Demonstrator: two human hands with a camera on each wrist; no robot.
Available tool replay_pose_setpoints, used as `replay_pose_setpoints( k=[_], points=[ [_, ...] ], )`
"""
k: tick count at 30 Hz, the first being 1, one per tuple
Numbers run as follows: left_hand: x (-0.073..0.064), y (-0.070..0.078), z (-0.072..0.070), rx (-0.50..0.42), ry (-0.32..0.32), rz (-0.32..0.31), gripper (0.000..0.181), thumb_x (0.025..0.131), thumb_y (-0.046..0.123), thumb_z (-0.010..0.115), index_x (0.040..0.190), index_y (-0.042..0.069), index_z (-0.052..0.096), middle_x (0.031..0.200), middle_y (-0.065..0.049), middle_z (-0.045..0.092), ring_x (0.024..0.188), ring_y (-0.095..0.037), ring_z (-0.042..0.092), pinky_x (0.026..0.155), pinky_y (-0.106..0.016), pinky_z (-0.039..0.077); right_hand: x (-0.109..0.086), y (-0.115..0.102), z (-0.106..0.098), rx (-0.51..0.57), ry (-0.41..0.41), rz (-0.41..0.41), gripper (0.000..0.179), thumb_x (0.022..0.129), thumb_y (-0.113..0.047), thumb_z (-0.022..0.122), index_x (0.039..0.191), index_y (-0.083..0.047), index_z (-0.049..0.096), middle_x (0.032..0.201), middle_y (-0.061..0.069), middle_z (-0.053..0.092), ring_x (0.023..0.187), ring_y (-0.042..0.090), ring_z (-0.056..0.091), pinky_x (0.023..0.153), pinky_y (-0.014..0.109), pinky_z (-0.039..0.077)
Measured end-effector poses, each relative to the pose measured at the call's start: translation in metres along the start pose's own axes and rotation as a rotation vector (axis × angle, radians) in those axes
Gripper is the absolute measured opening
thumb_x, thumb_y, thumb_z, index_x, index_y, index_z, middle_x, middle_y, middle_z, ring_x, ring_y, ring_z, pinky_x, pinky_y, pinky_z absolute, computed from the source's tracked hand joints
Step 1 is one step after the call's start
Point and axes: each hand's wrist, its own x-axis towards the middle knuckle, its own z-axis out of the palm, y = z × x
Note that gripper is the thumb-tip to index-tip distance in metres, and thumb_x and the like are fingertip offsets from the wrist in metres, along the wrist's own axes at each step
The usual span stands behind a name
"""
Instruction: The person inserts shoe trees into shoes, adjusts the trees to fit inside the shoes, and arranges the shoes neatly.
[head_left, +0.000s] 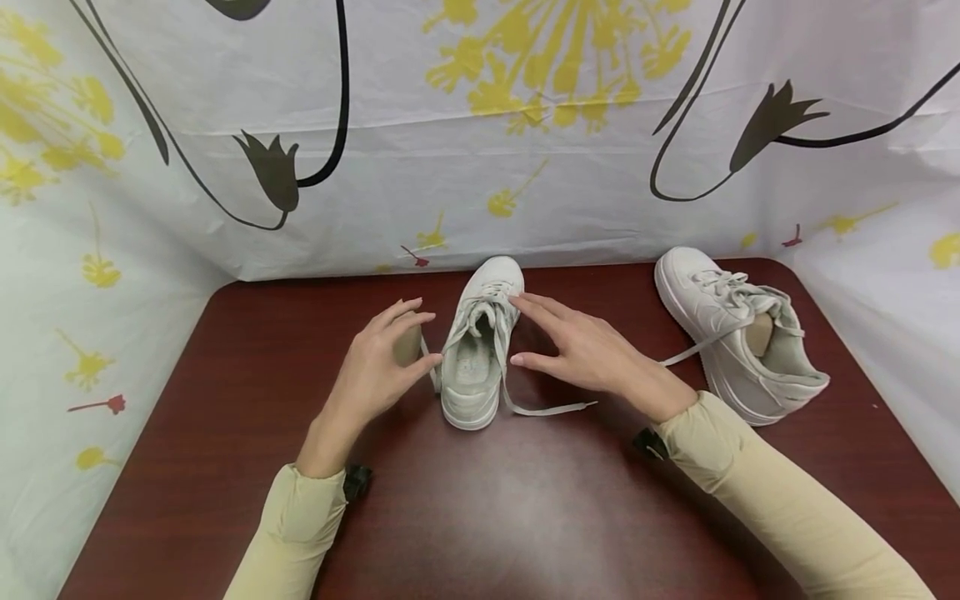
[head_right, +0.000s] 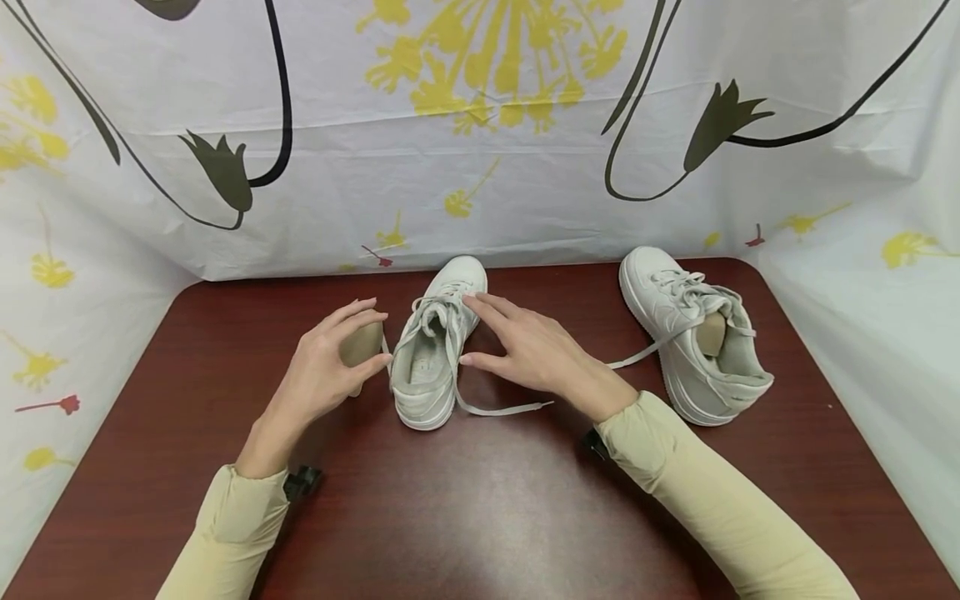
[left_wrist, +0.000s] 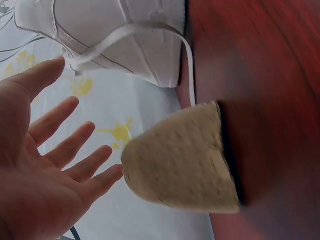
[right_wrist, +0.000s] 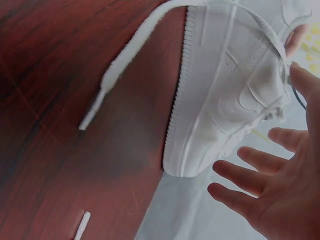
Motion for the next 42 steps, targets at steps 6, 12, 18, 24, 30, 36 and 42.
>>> replay_pose_setpoints(
  k=[6, 12, 18, 24, 30, 36, 42],
  points=[
    [-0.003, -0.010, -0.005, 0.034, -0.021, -0.061, 0.052, 0.076, 0.023, 0.087, 0.124, 0.015, 0.070, 0.139, -0.004, 0.059, 0.136, -0.028, 0.047, 0.104, -0.052, 0.041, 0.003, -0.001, 0.005, 0.008, -0.003, 0.006, 0.080, 0.091, -0.063, 0.058, 0.156, -0.025, 0.033, 0.155, 0.005, 0.039, 0.133, 0.026, 0.049, 0.095, 0.051, 0.048],
    [-0.007, -0.021, -0.008, 0.060, -0.040, -0.098, 0.054, 0.075, 0.022, 0.087, 0.125, 0.014, 0.070, 0.139, -0.007, 0.058, 0.135, -0.033, 0.047, 0.103, -0.055, 0.040, 0.005, -0.002, 0.006, 0.003, -0.004, 0.014, 0.080, 0.092, -0.063, 0.057, 0.156, -0.021, 0.033, 0.156, 0.005, 0.038, 0.135, 0.025, 0.047, 0.096, 0.051, 0.048],
    [-0.010, -0.029, -0.010, 0.035, -0.064, -0.086, 0.054, 0.074, 0.019, 0.087, 0.125, 0.012, 0.070, 0.141, -0.009, 0.057, 0.135, -0.035, 0.047, 0.104, -0.055, 0.040, 0.006, -0.003, 0.007, 0.011, -0.012, 0.028, 0.080, 0.093, -0.062, 0.056, 0.157, -0.021, 0.032, 0.156, 0.006, 0.038, 0.136, 0.025, 0.046, 0.098, 0.051, 0.047],
    [-0.013, -0.035, -0.012, 0.003, -0.115, -0.063, 0.056, 0.074, 0.019, 0.088, 0.126, 0.012, 0.069, 0.144, -0.012, 0.054, 0.136, -0.040, 0.043, 0.107, -0.055, 0.038, 0.008, -0.004, 0.008, 0.028, -0.018, 0.037, 0.078, 0.094, -0.061, 0.056, 0.156, -0.021, 0.033, 0.157, 0.004, 0.037, 0.137, 0.025, 0.045, 0.101, 0.050, 0.045],
    [-0.016, -0.040, -0.015, -0.016, -0.191, -0.082, 0.061, 0.073, 0.021, 0.089, 0.129, 0.011, 0.067, 0.149, -0.012, 0.049, 0.141, -0.040, 0.036, 0.107, -0.054, 0.038, 0.011, -0.006, 0.008, 0.044, -0.011, 0.046, 0.077, 0.094, -0.059, 0.057, 0.155, -0.018, 0.035, 0.156, 0.005, 0.038, 0.138, 0.024, 0.043, 0.103, 0.050, 0.043],
    [-0.020, -0.045, -0.015, -0.009, -0.308, -0.164, 0.066, 0.076, 0.027, 0.087, 0.135, 0.011, 0.063, 0.153, -0.012, 0.043, 0.145, -0.038, 0.030, 0.111, -0.053, 0.034, 0.011, -0.007, 0.012, 0.084, -0.025, 0.067, 0.076, 0.094, -0.058, 0.058, 0.155, -0.017, 0.037, 0.157, 0.005, 0.037, 0.141, 0.024, 0.040, 0.107, 0.049, 0.040],
    [-0.021, -0.047, -0.018, -0.008, -0.338, -0.175, 0.066, 0.077, 0.026, 0.086, 0.136, 0.011, 0.062, 0.155, -0.013, 0.040, 0.145, -0.039, 0.029, 0.111, -0.055, 0.033, 0.012, -0.004, 0.014, 0.102, -0.022, 0.072, 0.076, 0.094, -0.059, 0.057, 0.155, -0.018, 0.035, 0.157, 0.005, 0.036, 0.141, 0.024, 0.039, 0.109, 0.048, 0.038]
  ],
)
